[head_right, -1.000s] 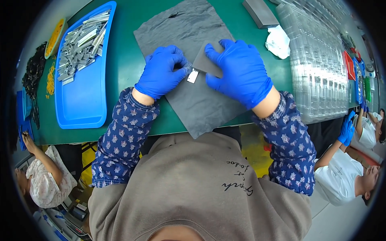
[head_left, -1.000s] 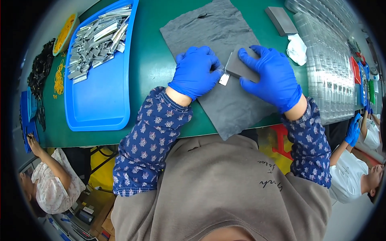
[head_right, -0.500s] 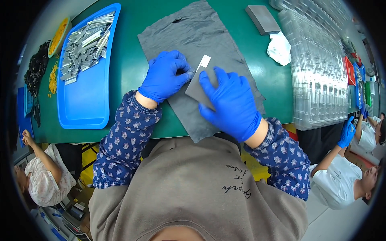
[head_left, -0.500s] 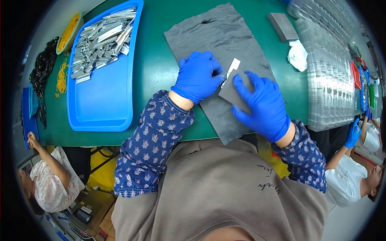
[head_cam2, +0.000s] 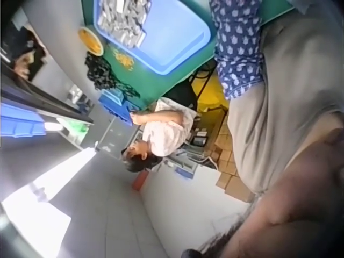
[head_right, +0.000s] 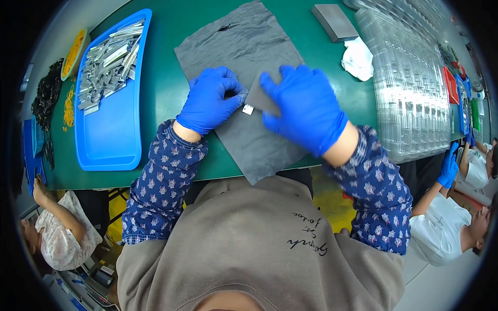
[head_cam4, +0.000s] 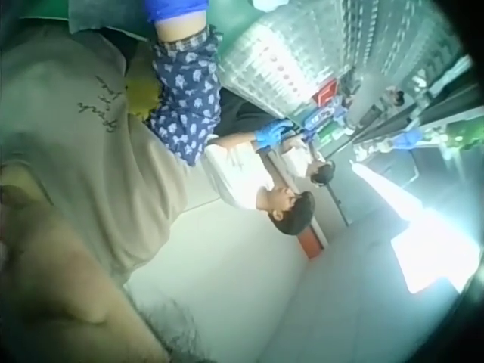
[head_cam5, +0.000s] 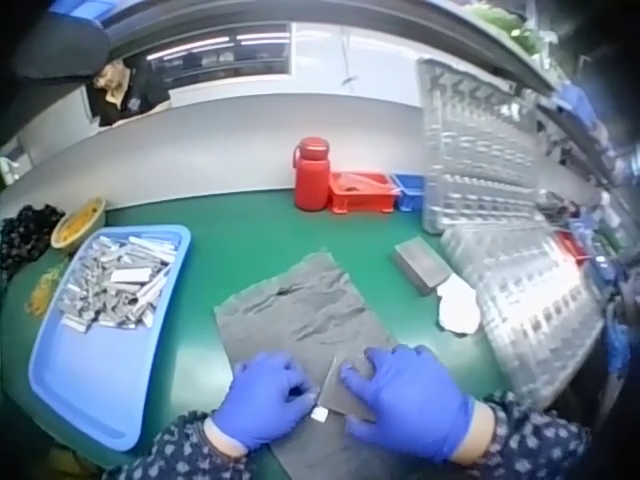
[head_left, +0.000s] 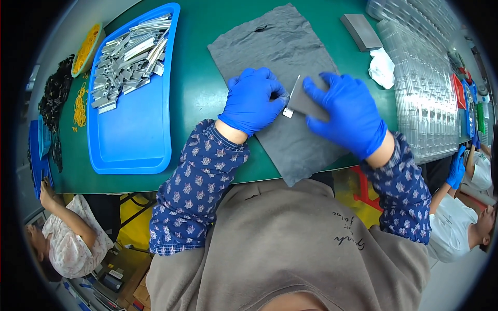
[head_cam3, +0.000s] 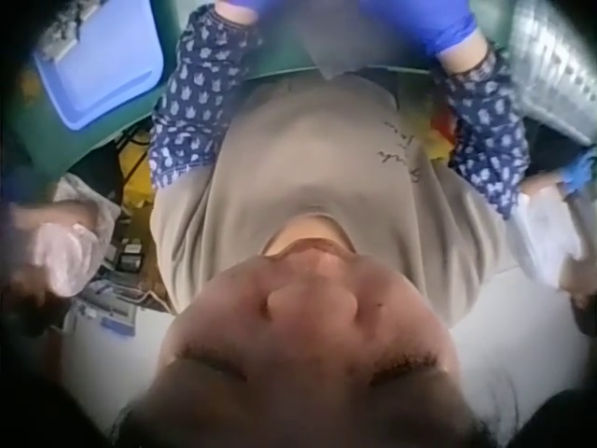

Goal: Polishing small metal components using a rectangular sanding block on a protective cloth at a factory workbench.

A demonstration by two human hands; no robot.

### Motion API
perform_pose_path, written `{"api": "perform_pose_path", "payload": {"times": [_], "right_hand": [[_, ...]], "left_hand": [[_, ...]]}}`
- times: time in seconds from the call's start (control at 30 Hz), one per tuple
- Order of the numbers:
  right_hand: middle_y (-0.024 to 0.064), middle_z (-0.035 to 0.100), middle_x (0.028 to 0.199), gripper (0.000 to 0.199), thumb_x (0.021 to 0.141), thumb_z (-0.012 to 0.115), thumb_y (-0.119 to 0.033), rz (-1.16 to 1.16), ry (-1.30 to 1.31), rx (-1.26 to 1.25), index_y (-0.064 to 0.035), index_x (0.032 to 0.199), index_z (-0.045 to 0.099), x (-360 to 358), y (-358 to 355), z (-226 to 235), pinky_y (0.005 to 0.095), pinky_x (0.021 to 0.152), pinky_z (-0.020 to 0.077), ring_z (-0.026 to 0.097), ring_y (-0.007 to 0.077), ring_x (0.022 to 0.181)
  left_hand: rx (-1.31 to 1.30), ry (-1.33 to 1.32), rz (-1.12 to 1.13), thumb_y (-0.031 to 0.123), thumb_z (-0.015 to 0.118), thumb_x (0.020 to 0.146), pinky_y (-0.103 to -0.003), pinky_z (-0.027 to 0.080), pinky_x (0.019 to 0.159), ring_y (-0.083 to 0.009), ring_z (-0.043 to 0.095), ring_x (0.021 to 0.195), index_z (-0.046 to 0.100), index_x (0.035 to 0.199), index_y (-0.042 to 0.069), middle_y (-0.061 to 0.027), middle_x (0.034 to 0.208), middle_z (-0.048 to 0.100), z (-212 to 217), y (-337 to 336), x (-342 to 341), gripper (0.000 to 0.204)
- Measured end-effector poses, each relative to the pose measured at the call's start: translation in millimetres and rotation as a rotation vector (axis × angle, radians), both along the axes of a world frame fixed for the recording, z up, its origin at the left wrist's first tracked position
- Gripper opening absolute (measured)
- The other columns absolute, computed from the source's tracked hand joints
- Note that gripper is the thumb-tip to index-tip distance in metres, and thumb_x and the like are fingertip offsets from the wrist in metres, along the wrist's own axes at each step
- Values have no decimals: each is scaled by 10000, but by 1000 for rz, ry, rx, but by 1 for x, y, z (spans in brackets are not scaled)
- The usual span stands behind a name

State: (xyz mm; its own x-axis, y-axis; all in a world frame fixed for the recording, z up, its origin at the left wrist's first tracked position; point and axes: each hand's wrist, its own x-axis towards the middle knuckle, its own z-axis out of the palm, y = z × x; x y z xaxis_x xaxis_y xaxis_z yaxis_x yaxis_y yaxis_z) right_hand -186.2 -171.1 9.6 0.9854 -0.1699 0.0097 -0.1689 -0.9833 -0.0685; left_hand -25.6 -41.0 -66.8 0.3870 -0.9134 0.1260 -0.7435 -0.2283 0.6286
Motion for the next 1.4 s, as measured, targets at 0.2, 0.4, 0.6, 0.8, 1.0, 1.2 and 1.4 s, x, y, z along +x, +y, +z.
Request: {"api": "perform_pose_path", "payload": {"times": [0.2,0.4,0.6,0.8,1.0,1.2,1.4], "right_hand": [[218,586,1144,590,708,697,-303,33,-6,-44,-96,1250,586,-5,21,0,429,820,473,581,361,935],[232,586,1145,577,715,689,-303,-42,-45,-72,-114,1252,594,7,-20,-9,441,843,470,584,364,951],[234,589,1141,570,707,695,-294,-47,-31,-23,-111,1239,601,-2,8,-4,434,833,465,584,362,920],[226,605,1129,533,712,706,-301,-143,-75,-97,-114,1205,630,18,-38,-8,436,839,486,593,377,957],[203,599,1210,542,756,735,-224,-287,-435,201,-78,1262,605,6,-73,-27,366,949,464,590,325,1111],[144,583,1279,521,754,742,-107,-333,-742,436,-48,1253,604,-1,-81,-66,353,1003,433,561,267,1172],[135,588,1271,538,753,749,-99,-282,-732,452,-64,1269,597,3,-78,-61,354,1008,429,560,266,1170]], "left_hand": [[-26,-26,11,289,703,715,-422,335,827,-242,536,953,705,745,195,12,919,605,-1,-1,-2,99],[41,-7,-8,269,709,739,-414,352,853,-265,547,958,711,813,135,-28,974,614,7,0,-1,154],[51,1,-15,267,710,739,-413,348,837,-263,546,959,712,811,137,-26,960,608,6,-1,-1,149],[-8,18,-9,295,706,712,-431,337,820,-244,534,945,690,734,186,6,912,595,0,-2,2,112],[-25,-4,-2,298,713,708,-426,335,839,-241,529,949,673,727,183,6,939,588,1,2,-2,123],[-2,-28,-31,322,742,667,-423,315,877,-247,510,972,656,768,171,-16,938,563,15,6,-12,201],[-91,-181,23,275,734,676,-406,310,894,-245,511,972,631,823,147,-28,922,552,15,2,-18,221]]}}
